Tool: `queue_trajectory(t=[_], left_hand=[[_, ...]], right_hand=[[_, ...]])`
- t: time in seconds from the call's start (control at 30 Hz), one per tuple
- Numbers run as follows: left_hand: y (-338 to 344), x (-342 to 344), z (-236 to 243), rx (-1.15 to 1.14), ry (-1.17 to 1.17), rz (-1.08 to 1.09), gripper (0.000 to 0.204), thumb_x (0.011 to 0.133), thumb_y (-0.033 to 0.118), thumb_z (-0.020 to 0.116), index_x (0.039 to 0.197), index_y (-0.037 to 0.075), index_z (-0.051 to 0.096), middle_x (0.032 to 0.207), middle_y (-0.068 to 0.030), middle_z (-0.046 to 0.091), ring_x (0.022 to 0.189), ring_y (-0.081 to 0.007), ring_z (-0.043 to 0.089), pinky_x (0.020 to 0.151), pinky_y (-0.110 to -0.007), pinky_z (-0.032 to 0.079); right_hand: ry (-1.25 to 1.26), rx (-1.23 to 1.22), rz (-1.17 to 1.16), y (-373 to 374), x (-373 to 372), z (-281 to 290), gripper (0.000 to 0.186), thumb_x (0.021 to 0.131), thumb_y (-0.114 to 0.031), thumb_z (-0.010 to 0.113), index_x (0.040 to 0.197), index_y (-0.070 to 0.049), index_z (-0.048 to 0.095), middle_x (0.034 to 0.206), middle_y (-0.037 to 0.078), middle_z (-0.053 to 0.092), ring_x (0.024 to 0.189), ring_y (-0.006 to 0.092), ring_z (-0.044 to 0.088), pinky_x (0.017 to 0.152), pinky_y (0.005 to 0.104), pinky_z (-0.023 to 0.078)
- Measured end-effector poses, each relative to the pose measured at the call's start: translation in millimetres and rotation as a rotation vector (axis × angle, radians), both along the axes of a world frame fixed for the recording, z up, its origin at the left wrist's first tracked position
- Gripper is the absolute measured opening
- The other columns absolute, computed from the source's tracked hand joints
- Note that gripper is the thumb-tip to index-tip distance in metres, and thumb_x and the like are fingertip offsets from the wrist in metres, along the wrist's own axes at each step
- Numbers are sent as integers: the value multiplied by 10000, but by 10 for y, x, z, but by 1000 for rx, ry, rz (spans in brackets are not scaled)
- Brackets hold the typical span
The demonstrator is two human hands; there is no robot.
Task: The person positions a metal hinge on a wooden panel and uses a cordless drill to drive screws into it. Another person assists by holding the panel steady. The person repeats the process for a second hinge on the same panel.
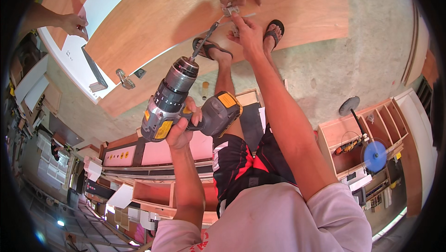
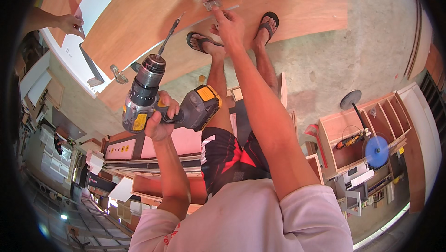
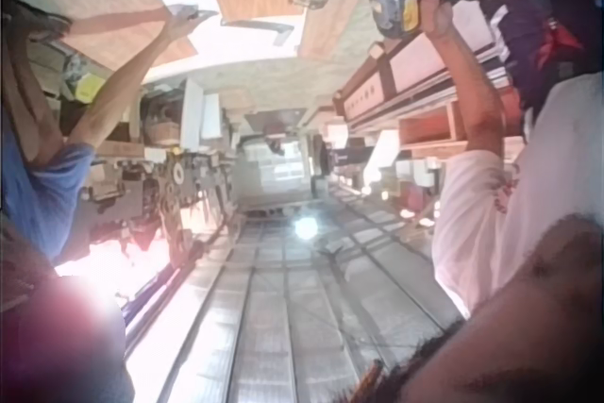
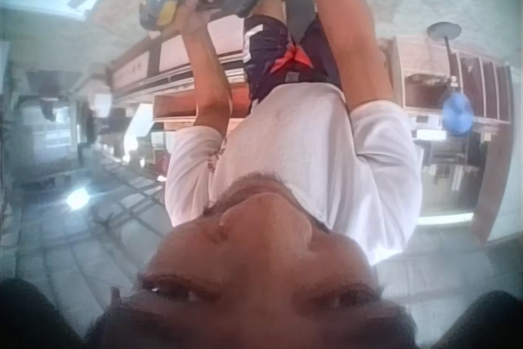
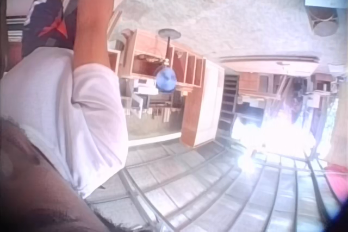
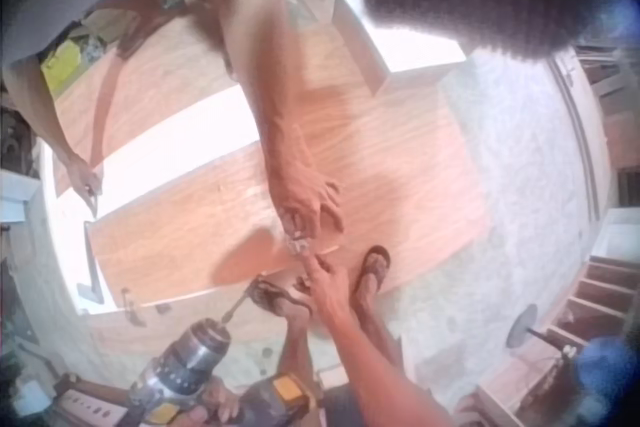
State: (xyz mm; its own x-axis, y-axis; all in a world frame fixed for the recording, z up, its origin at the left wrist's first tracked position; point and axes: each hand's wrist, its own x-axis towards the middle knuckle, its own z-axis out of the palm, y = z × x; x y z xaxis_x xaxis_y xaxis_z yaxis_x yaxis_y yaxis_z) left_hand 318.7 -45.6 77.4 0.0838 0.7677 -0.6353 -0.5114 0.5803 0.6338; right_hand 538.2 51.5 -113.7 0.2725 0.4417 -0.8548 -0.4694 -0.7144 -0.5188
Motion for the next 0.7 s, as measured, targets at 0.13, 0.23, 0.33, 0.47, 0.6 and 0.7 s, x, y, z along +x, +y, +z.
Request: queue_trajectory(t=[0.13,0.23,0.33,0.47,0.6,0.7], left_hand=[[-2,-13,-11,-5,-12,-2,588,866,314,793,1226,-76,539,1038,-98,565,726,-154,577,722,-344,481],[-6,-17,-14,-7,-15,-5,584,867,314,793,1221,-76,539,1036,-97,562,729,-154,576,726,-345,482],[-6,-16,-13,-9,-9,-4,581,867,314,792,1217,-75,540,1033,-96,561,728,-154,576,726,-344,482],[-4,-17,0,-8,-3,-6,582,868,314,794,1221,-73,542,1035,-96,564,725,-152,578,722,-344,485],[1,-21,-1,3,-3,-5,601,869,308,794,1256,-70,533,1042,-100,569,725,-151,581,718,-345,488],[0,-29,-5,2,-8,-4,617,870,304,794,1282,-68,524,1047,-103,571,726,-151,583,719,-347,490]], right_hand=[[-1,2,-14,-3,-10,-13,536,939,-380,796,1127,114,710,895,101,630,719,195,706,615,317,651],[-25,1,-22,-4,-36,-29,536,942,-381,792,1112,120,710,905,112,654,713,187,704,607,315,650],[-57,24,-12,-11,-54,-38,524,947,-375,788,1100,121,712,922,125,683,711,177,704,594,313,647],[-64,45,2,-18,-54,-25,523,947,-372,788,1099,123,713,922,133,700,715,170,707,588,312,643],[-98,52,6,-11,-78,-3,521,946,-378,785,1079,121,715,897,130,697,710,171,707,585,313,640],[-119,53,1,-6,-106,12,512,949,-378,780,1061,118,715,891,130,696,701,170,705,582,314,638]])
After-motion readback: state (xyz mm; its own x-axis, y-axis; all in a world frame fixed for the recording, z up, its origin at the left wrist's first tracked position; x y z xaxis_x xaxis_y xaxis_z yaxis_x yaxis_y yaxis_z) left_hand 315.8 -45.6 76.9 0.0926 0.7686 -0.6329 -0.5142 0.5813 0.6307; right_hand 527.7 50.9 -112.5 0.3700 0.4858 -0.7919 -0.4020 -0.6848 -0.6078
